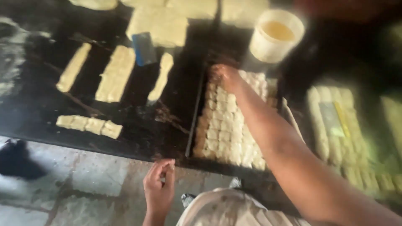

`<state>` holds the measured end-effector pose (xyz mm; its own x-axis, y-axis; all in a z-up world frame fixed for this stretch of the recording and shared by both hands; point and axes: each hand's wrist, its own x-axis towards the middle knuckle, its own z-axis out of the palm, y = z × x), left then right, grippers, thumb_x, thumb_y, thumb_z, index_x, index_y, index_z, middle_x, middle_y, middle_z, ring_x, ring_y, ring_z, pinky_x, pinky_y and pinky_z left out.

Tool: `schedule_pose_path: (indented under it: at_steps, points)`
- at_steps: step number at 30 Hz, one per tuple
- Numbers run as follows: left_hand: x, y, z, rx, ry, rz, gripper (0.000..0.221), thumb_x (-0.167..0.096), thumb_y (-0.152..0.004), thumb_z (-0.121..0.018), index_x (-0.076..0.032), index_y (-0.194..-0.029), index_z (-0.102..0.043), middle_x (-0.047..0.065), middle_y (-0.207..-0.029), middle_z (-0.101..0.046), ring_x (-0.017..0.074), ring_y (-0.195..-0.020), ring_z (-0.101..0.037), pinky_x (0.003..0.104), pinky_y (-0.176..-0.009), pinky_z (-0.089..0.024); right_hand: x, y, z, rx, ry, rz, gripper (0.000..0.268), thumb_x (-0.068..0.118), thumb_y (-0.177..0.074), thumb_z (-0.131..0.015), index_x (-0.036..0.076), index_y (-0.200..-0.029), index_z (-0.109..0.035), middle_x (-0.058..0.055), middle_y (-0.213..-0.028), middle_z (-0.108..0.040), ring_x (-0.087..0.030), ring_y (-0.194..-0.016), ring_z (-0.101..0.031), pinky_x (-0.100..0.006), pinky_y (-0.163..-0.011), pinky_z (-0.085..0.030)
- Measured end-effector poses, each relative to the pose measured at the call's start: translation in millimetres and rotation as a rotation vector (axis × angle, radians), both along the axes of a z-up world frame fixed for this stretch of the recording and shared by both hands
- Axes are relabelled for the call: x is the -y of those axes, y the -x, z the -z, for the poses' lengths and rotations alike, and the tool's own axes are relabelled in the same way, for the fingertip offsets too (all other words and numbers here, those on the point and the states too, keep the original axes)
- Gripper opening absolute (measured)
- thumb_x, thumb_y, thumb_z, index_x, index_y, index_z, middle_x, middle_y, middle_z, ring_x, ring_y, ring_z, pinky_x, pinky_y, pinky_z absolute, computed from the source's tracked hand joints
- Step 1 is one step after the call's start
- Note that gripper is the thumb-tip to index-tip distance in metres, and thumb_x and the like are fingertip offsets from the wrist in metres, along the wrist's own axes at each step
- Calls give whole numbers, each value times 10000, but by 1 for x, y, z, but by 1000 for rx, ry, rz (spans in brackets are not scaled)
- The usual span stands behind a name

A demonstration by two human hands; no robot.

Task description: Shaping small pieces of dough and arranging them in a metal tray.

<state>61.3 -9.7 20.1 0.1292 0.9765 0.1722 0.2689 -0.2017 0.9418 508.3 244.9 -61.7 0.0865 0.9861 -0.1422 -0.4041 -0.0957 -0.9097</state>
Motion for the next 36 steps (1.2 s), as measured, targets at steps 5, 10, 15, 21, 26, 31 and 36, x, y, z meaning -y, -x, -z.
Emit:
schedule_pose_path:
  at_steps: [5,10,15,21,26,31,36]
  points:
    - [-13,2,15,-9,-135,140,144,-44,-896,-655,-9,-1012,-734,88,-941,-760,154,-714,-724,266,-640,-558,118,28,-126,524,111,109,347,224,-977,-618,71,-1287,-647,-104,-1126,-732,-261,-952,-688,-444,-826,-584]
    - [-22,28,55,95,4,73,211,7,-913,-642,-1,-1110,-717,93,-1057,-751,167,-875,-742,269,-729,-596,268,9,-122,1634,392,405,669,373,-963,-607,84,-1545,-448,-216,-1537,-460,-397,-1354,-512,-490,-1094,-447]
    - [-40,13,46,106,45,63,154,15,-964,-630,9,-1095,-711,129,-1047,-751,158,-889,-734,276,-738,-605,323,-36,-52,1636,719,212,834,575,-940,-564,140,-1605,-309,-213,-1642,-264,-426,-1473,-333,-531,-1188,-323]
    - [-52,-23,6,3,-121,99,154,-13,-978,-653,-1,-1115,-723,124,-1088,-739,160,-842,-730,260,-629,-578,321,-86,57,1273,640,69,886,505,-983,-609,60,-1613,-174,-234,-1702,-118,-410,-1559,-156,-493,-1235,-214]
    - [-55,-46,15,28,-407,114,188,-81,-1050,-607,50,-1171,-666,186,-1231,-658,214,-1063,-703,268,-803,-590,348,-15,-42,445,33,377,937,82,-800,-646,78,-1638,-227,-150,-1641,-382,-279,-1439,-389,-378,-1140,-341]
    - [-65,-65,124,-227,-589,-218,322,-258,-1163,-621,63,-1176,-642,190,-1165,-679,239,-959,-662,295,-750,-547,454,-89,-38,571,11,671,777,-49,-776,-718,-7,-1518,-492,-156,-1482,-543,-254,-1304,-531,-370,-1051,-455]
    - [-43,-106,157,-545,-559,-254,315,-266,-1140,-661,49,-1126,-647,204,-1138,-658,287,-1178,-626,407,-979,-570,520,-137,-174,423,300,1011,795,-17,-761,-649,99,-1533,-497,-110,-1334,-675,-255,-1145,-670,-367,-940,-556]
